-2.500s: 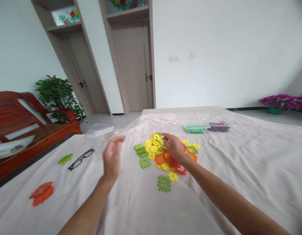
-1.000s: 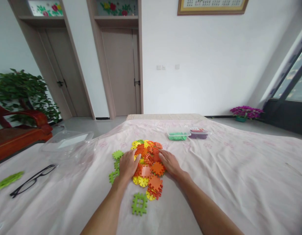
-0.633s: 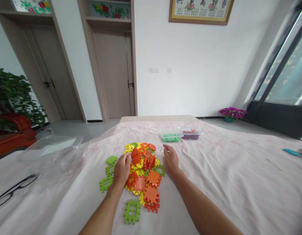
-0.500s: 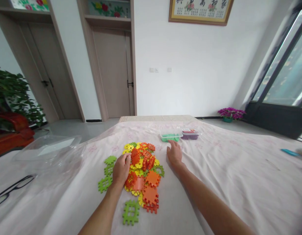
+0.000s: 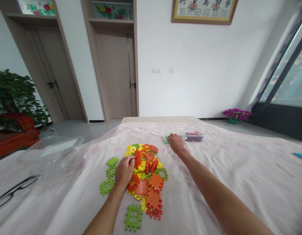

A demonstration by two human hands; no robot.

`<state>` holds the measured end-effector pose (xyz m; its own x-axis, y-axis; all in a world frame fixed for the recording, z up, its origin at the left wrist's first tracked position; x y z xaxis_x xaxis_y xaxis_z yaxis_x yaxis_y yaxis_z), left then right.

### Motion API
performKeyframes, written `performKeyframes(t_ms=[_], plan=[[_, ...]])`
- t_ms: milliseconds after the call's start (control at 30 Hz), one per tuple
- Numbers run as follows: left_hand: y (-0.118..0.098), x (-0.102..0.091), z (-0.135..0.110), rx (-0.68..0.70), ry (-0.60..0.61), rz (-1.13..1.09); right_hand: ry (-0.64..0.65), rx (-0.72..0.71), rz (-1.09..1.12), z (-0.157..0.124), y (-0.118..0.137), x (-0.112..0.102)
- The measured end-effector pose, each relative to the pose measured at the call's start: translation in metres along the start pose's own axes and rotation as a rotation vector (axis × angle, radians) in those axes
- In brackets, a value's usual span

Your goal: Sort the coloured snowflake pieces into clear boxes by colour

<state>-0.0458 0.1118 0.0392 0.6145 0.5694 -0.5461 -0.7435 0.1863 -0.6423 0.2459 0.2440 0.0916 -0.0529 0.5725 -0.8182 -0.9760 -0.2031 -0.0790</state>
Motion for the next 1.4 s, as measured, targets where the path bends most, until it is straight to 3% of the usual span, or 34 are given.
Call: performKeyframes(t_ms=[200, 300, 433, 500, 633, 733, 800, 867, 933, 1000, 1033, 1167, 1400], plan=[[0.001, 0.001, -0.001, -0.003, 0.002, -0.009, -0.019, -0.1, 0.038, -0.01, 0.019, -0.013], [0.002, 0.002, -0.001, -0.012, 0.011, -0.004, -0.07, -0.05, 0.022, -0.013, 0.0, -0.017], [0.002, 0.003, 0.0, -0.023, 0.016, 0.002, 0.014, -0.008, -0.036, -0.011, -0.034, -0.007], [0.003, 0.003, 0.0, -0.023, 0.018, 0.007, 0.032, -0.024, -0.051, -0.009, -0.04, -0.006], [0.005, 0.005, 0.0, -0.029, 0.029, 0.015, -0.013, -0.177, 0.017, -0.016, -0.011, -0.019], [0.006, 0.005, 0.0, -0.038, 0.037, 0.024, -0.028, -0.319, 0.234, -0.029, 0.022, -0.032], [0.007, 0.006, 0.0, -0.045, 0.042, 0.029, -0.034, -0.332, 0.392, -0.031, 0.028, -0.038], [0.007, 0.006, -0.001, -0.052, 0.044, 0.036, -0.099, -0.176, 0.439, -0.023, 0.005, -0.039], [0.007, 0.005, -0.001, -0.051, 0.041, 0.044, -0.194, 0.109, 0.336, -0.011, -0.041, -0.034], [0.007, 0.006, 0.0, -0.046, 0.038, 0.049, -0.182, 0.312, 0.158, -0.005, -0.086, -0.022], [0.007, 0.006, 0.0, -0.043, 0.037, 0.049, -0.14, 0.344, 0.07, -0.002, -0.102, -0.014], [0.008, 0.008, 0.0, -0.039, 0.034, 0.042, 0.026, 0.306, -0.18, 0.007, -0.137, 0.012], [0.011, 0.009, 0.001, -0.044, 0.034, 0.027, 0.08, 0.149, -0.237, 0.014, -0.129, 0.014]])
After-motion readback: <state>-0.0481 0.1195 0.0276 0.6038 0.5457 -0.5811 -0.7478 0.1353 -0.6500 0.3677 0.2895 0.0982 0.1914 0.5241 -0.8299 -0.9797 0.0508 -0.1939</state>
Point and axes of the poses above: each hand's wrist, its own z-axis towards the middle knuckle, its own x-axis out of the palm, y = z × x, the point moved 8 cm from there along z, towards the middle knuckle, and after that the axes turned 11 degrees about -y, right-handed, at the moved point
